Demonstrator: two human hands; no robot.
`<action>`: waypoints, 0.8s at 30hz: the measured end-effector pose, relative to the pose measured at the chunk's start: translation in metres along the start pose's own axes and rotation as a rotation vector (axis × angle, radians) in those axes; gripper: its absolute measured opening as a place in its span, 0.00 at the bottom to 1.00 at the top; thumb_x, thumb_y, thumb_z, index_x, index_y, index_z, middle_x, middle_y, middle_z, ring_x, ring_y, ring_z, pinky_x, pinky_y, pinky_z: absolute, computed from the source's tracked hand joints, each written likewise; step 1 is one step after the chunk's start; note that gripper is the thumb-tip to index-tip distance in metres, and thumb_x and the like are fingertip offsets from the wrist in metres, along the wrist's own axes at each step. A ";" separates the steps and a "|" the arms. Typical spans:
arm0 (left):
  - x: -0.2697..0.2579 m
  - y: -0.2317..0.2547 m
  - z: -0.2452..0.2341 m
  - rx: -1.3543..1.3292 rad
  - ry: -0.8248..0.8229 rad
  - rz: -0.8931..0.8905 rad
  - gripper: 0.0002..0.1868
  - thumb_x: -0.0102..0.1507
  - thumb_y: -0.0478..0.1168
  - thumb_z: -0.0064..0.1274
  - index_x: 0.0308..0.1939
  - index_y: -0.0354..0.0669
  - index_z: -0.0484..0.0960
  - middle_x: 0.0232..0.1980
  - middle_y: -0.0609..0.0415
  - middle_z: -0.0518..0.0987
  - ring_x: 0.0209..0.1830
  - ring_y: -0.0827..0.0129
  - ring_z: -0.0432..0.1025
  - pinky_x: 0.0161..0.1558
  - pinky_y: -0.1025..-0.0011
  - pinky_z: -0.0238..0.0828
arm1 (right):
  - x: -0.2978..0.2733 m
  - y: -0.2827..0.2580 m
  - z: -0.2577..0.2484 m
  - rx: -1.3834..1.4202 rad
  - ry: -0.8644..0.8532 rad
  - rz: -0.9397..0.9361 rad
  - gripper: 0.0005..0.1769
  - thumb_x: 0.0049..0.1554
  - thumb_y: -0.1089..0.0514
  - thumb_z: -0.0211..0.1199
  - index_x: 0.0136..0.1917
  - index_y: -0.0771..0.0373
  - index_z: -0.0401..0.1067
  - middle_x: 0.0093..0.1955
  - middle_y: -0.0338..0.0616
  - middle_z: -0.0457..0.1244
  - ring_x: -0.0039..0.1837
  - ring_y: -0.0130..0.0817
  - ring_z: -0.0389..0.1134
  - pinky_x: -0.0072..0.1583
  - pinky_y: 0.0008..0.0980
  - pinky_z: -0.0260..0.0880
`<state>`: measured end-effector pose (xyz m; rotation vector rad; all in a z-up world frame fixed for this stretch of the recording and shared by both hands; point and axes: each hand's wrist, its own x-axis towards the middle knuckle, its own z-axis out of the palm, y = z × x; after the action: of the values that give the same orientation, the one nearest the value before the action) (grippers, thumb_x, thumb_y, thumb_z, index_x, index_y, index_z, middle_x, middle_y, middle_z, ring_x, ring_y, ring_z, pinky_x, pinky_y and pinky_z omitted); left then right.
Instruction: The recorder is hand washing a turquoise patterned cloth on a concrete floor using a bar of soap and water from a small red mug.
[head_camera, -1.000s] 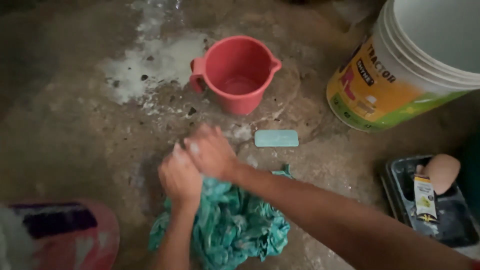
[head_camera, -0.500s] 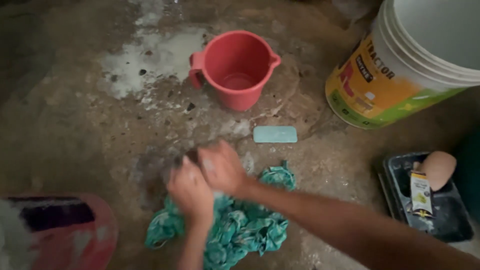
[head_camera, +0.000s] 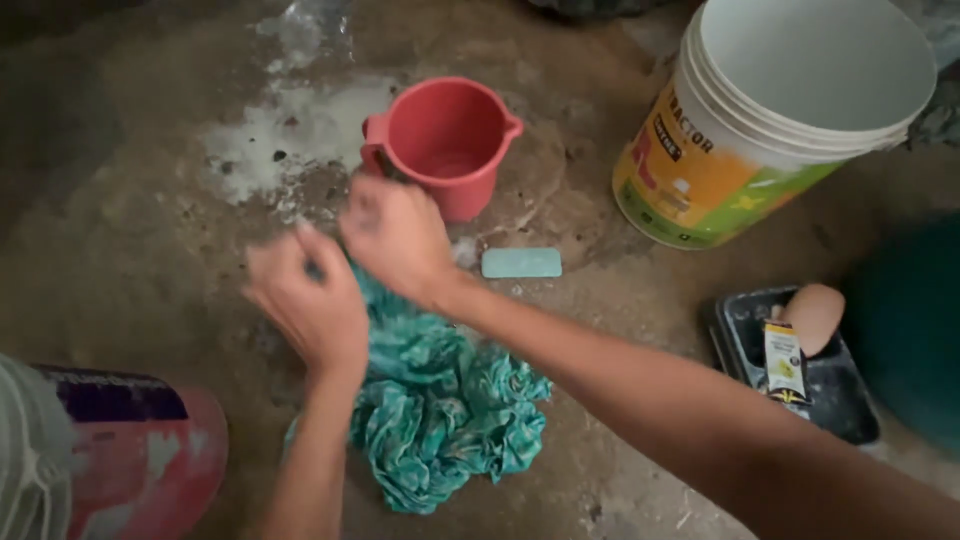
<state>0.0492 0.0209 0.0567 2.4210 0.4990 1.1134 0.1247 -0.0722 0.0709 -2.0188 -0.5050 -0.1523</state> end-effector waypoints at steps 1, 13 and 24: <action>0.005 0.006 -0.005 -0.001 0.001 0.002 0.18 0.74 0.41 0.48 0.30 0.37 0.74 0.38 0.40 0.74 0.46 0.41 0.68 0.48 0.46 0.60 | 0.000 -0.011 -0.007 0.001 0.002 -0.001 0.09 0.54 0.55 0.62 0.40 0.64 0.70 0.38 0.57 0.68 0.46 0.59 0.70 0.46 0.52 0.72; -0.040 -0.103 0.023 -0.045 -0.689 -0.336 0.17 0.71 0.56 0.44 0.55 0.53 0.77 0.52 0.50 0.80 0.57 0.48 0.73 0.64 0.41 0.64 | -0.023 0.082 0.030 -0.525 -0.546 -0.110 0.16 0.54 0.52 0.57 0.57 0.53 0.70 0.60 0.47 0.65 0.68 0.51 0.63 0.64 0.56 0.65; -0.113 -0.051 0.011 0.262 -0.318 -0.298 0.21 0.72 0.47 0.43 0.31 0.39 0.82 0.41 0.45 0.80 0.50 0.46 0.72 0.49 0.46 0.65 | -0.089 0.060 0.040 -0.317 -0.443 -0.092 0.15 0.60 0.45 0.54 0.43 0.55 0.72 0.48 0.43 0.66 0.57 0.46 0.66 0.58 0.52 0.62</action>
<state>-0.0189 0.0066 -0.0470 2.5663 0.9070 0.5541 0.0644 -0.0871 -0.0256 -2.3496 -0.8993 0.1763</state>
